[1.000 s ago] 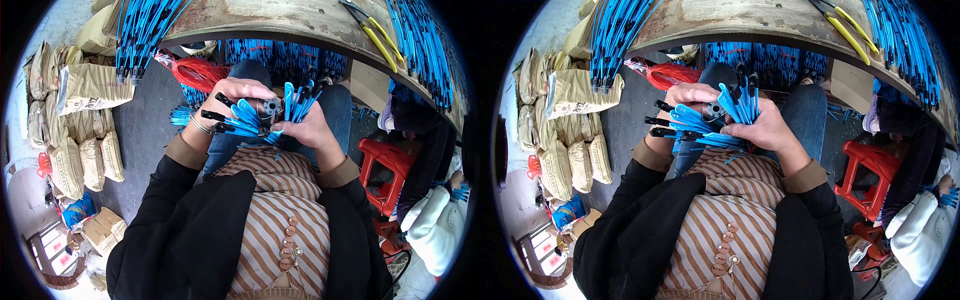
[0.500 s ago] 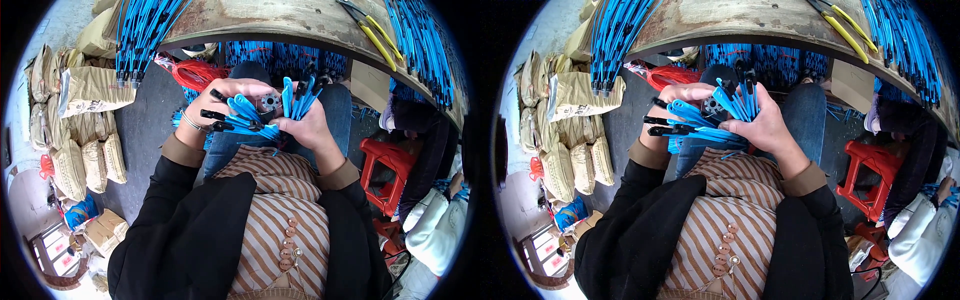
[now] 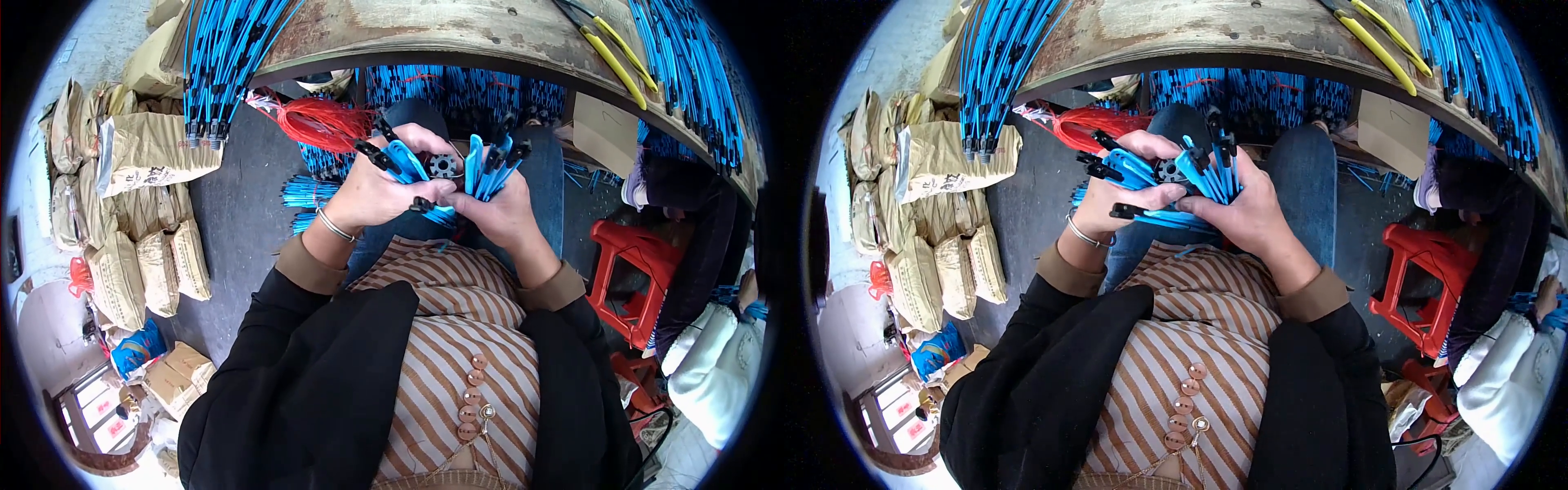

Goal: Assembling blue plastic bristles into a circular base and trimming excess with pliers at a factory workstation.

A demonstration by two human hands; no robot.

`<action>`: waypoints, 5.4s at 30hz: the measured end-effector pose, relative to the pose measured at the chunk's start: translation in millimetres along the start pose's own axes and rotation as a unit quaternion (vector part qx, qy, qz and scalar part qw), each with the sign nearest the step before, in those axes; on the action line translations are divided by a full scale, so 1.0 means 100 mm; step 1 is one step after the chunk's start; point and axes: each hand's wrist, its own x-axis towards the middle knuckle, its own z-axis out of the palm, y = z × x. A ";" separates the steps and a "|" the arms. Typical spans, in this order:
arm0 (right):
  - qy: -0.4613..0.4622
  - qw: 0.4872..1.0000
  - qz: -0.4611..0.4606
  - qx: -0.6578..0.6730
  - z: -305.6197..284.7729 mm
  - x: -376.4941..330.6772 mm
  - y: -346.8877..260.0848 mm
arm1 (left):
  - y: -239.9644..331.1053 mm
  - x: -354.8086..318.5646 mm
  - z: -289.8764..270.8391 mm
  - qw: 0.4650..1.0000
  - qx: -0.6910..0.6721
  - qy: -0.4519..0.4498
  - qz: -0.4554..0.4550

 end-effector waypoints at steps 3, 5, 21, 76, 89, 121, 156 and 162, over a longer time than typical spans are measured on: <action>-0.053 0.995 -0.060 0.056 -0.18 -0.10 0.05 | -0.01 -0.01 0.10 0.996 -0.081 0.011 -0.026; -0.099 0.972 -0.066 0.204 -0.31 -0.08 -0.05 | -0.02 0.04 0.14 0.999 -0.052 -0.009 -0.001; -0.243 0.969 0.028 -0.046 -0.60 0.16 -0.52 | 0.05 0.14 0.17 0.995 0.030 -0.090 -0.008; -0.196 0.961 -0.023 -0.193 -0.32 0.26 -0.38 | 0.01 -0.13 -0.07 0.994 0.058 -0.082 -0.031; -0.144 0.965 -0.049 -0.214 -0.21 0.27 -0.26 | -0.08 -0.12 0.15 0.964 0.260 -0.005 0.057; -0.125 0.970 -0.108 -0.178 -0.32 0.23 -0.27 | -0.34 -0.03 0.15 0.966 0.213 0.062 0.136; -0.067 0.980 -0.118 -0.143 -0.37 0.12 -0.22 | -0.20 0.03 0.48 0.992 0.007 0.119 -0.035; -0.034 0.953 -0.217 -0.207 -0.35 0.07 -0.19 | -0.30 0.02 0.47 0.989 -0.050 0.137 -0.035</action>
